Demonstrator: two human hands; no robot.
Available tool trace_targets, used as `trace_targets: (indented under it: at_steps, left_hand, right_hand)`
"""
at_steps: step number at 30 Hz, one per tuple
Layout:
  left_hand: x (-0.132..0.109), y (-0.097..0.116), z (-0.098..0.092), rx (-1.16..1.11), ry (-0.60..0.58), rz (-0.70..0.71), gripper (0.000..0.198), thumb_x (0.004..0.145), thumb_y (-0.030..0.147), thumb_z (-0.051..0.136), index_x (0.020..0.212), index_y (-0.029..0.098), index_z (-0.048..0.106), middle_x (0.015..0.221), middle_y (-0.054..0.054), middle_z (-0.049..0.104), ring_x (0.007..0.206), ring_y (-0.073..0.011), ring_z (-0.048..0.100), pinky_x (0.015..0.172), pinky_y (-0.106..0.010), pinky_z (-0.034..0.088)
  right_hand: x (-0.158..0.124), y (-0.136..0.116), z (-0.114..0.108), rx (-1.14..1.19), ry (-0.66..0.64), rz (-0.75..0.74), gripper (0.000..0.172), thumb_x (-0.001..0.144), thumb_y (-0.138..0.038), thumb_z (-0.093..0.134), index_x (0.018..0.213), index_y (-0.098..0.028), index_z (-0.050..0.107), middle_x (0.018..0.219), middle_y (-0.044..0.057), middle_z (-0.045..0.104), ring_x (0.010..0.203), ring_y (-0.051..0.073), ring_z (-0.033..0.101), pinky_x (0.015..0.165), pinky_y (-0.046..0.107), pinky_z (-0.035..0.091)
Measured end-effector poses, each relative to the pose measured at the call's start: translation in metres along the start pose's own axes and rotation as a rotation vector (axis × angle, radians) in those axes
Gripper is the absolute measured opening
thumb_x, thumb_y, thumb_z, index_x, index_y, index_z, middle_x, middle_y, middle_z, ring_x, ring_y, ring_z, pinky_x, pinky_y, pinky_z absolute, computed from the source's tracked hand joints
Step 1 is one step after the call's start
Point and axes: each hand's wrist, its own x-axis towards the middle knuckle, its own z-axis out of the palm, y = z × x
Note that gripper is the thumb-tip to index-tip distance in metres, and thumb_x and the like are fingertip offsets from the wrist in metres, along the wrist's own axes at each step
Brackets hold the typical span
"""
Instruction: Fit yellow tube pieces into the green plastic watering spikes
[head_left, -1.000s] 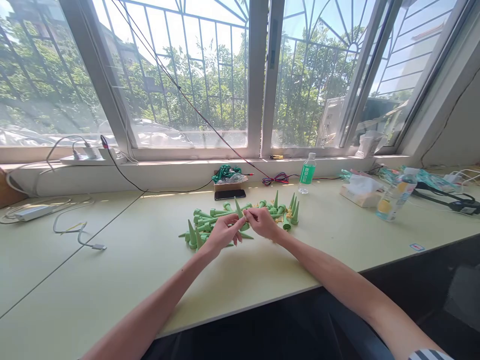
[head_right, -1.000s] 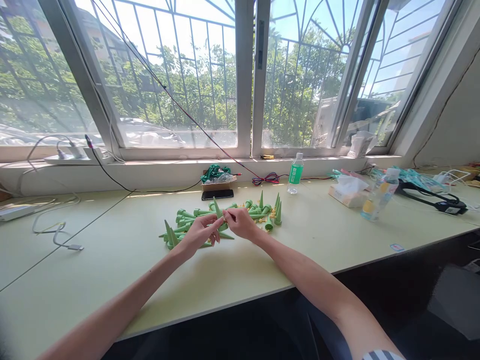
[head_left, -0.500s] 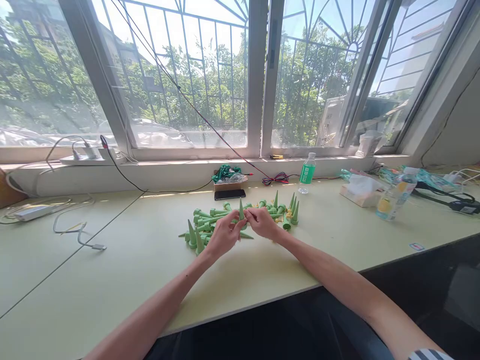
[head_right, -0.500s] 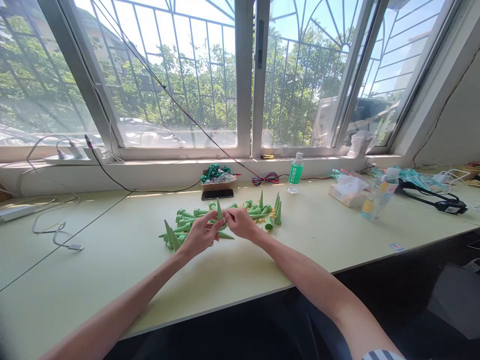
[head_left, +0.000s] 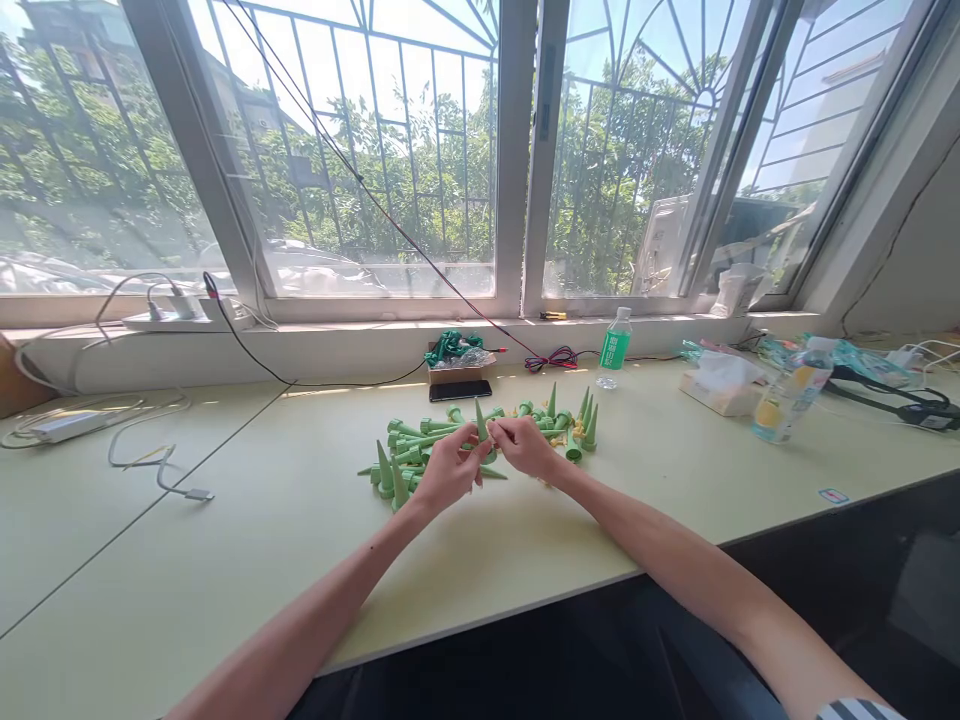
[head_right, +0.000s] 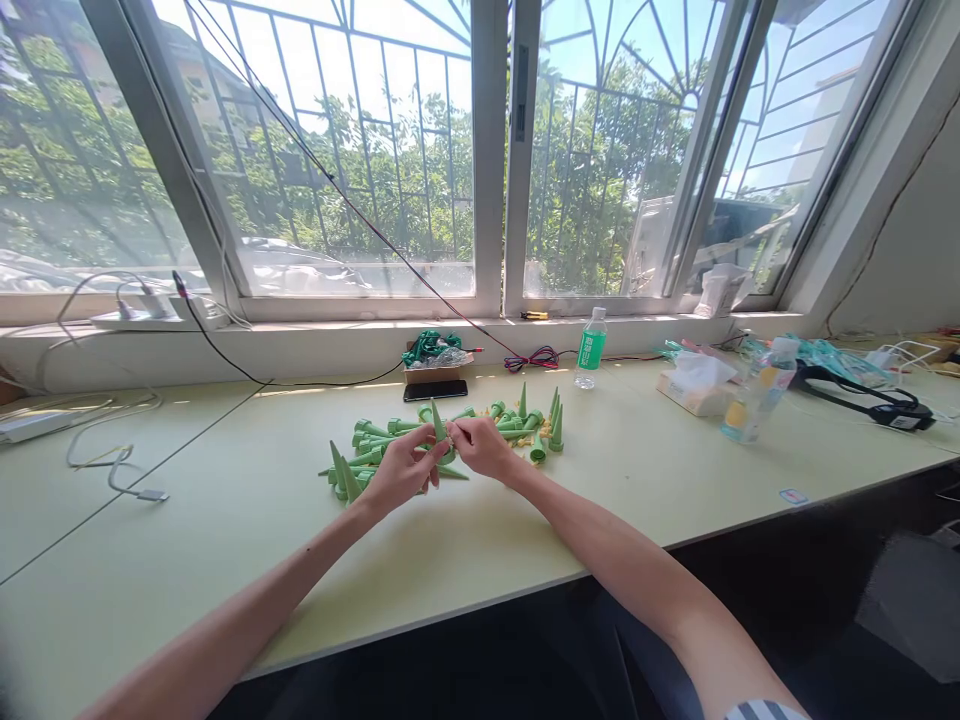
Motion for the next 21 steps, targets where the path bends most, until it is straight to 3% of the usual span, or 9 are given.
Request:
trace_targets:
  at_steps: [5, 14, 21]
  left_hand:
    - [0.0024, 0.0002, -0.0006, -0.117, -0.054, -0.079, 0.038, 0.081, 0.054, 0.056, 0.079, 0.017, 0.046, 0.071, 0.002, 0.055, 0.04, -0.0104, 0.058, 0.033, -0.02, 0.04]
    - [0.0021, -0.0018, -0.0003, -0.089, -0.033, -0.055, 0.037, 0.082, 0.053, 0.055, 0.08, 0.017, 0.047, 0.082, 0.0, 0.056, 0.041, -0.0095, 0.058, 0.031, -0.019, 0.038]
    - [0.0039, 0.0028, -0.0041, -0.284, -0.105, -0.233, 0.043, 0.076, 0.057, 0.062, 0.078, 0.016, 0.048, 0.054, 0.005, 0.048, 0.04, -0.0116, 0.057, 0.037, -0.02, 0.04]
  right_hand:
    - [-0.0001, -0.0014, -0.0012, -0.016, 0.0, -0.028, 0.041, 0.094, -0.033, 0.038, 0.056, -0.018, 0.034, 0.049, -0.005, 0.033, 0.049, 0.008, 0.026, 0.051, 0.024, 0.023]
    - [-0.0014, 0.0009, 0.002, -0.029, 0.02, -0.025, 0.041, 0.094, -0.034, 0.038, 0.057, -0.018, 0.036, 0.049, -0.005, 0.035, 0.049, 0.009, 0.026, 0.051, 0.024, 0.023]
    - [-0.002, -0.0004, 0.0002, -0.024, 0.003, -0.049, 0.041, 0.095, -0.034, 0.038, 0.057, -0.019, 0.035, 0.049, -0.005, 0.033, 0.049, 0.008, 0.026, 0.051, 0.024, 0.023]
